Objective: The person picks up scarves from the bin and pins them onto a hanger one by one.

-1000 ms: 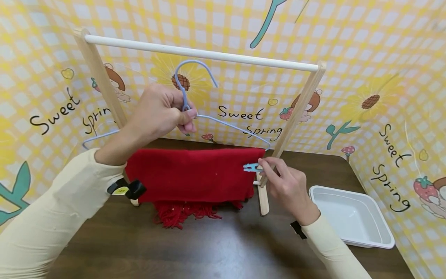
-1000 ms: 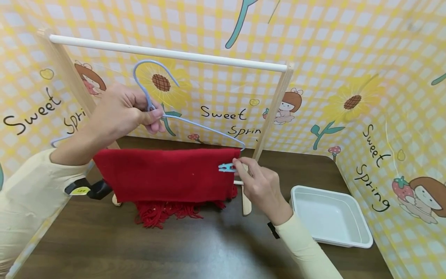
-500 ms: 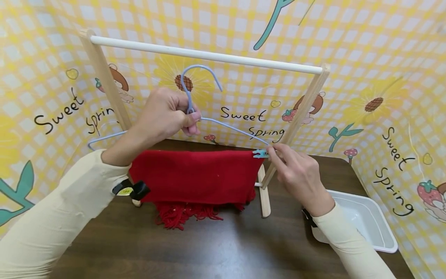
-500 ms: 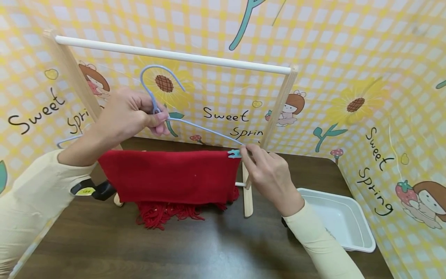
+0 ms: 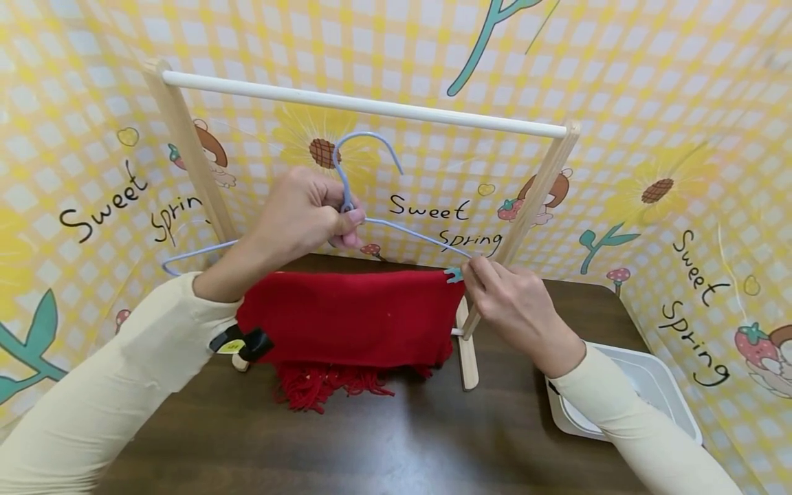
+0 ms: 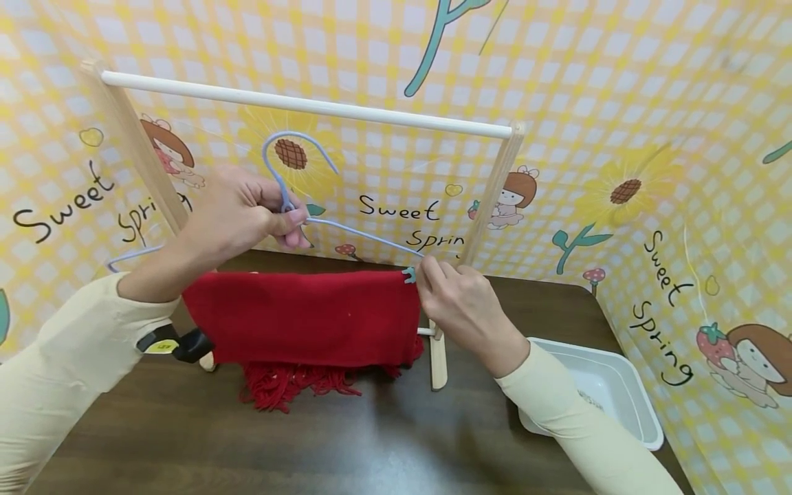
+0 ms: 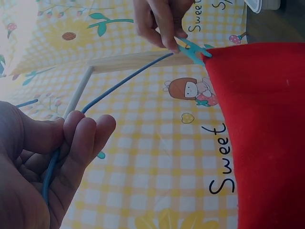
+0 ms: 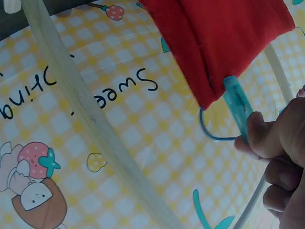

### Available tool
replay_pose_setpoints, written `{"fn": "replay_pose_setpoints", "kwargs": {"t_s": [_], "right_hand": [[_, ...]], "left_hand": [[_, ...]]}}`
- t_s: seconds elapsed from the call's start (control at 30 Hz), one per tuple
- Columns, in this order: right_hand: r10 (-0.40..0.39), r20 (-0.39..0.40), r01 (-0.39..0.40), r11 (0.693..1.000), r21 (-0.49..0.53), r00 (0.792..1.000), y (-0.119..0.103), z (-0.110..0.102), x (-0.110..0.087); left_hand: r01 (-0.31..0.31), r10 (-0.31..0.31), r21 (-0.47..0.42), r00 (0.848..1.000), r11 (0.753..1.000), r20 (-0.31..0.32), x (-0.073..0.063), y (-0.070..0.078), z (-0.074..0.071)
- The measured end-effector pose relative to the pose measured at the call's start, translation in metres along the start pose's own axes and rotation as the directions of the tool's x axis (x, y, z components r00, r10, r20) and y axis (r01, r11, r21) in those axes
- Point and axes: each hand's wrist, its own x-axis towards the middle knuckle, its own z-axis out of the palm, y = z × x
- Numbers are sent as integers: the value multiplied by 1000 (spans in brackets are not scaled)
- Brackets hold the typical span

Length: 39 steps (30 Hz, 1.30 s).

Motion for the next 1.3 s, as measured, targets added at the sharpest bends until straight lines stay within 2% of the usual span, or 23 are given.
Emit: {"fn": "replay_pose_setpoints", "kwargs": {"t_s": [0.2,0.37,0.47,0.6,0.73,0.93,1.03,1.2,1.3], "right_hand": [[-42,74,46,997,-55,996,-3,0,4],[-54,106,57,998,-27,993,-4,2,3],[-7,60,3,997,73,998,-5,6,0],[109,-66,-95,978,183,992,-7,15,-6],[182,-197,-138,966,218,963,-10,26,-10],[134,-369,-73,982,173,920,-16,39,-13],[122,-449,-49,984,171,885,-19,44,-13],[117,-575,-39,989,146,810,-21,49,-10],[109,-611,-38,991,127,784,-22,50,-8]], "left_hand": [[-1,2,-30,1000,1000,17,-1,2,5],[53,-45,-162,998,985,55,-3,4,10],[66,-55,-195,997,978,62,-2,5,12],[39,-32,-156,998,987,45,-1,6,14],[13,-9,-120,1000,993,30,0,5,15],[26,-23,-125,1000,992,20,-1,1,17],[30,-28,-139,999,990,16,-1,-1,17],[33,-33,-151,999,988,8,-2,-1,16],[58,-57,-173,998,983,6,-2,0,14]]}}
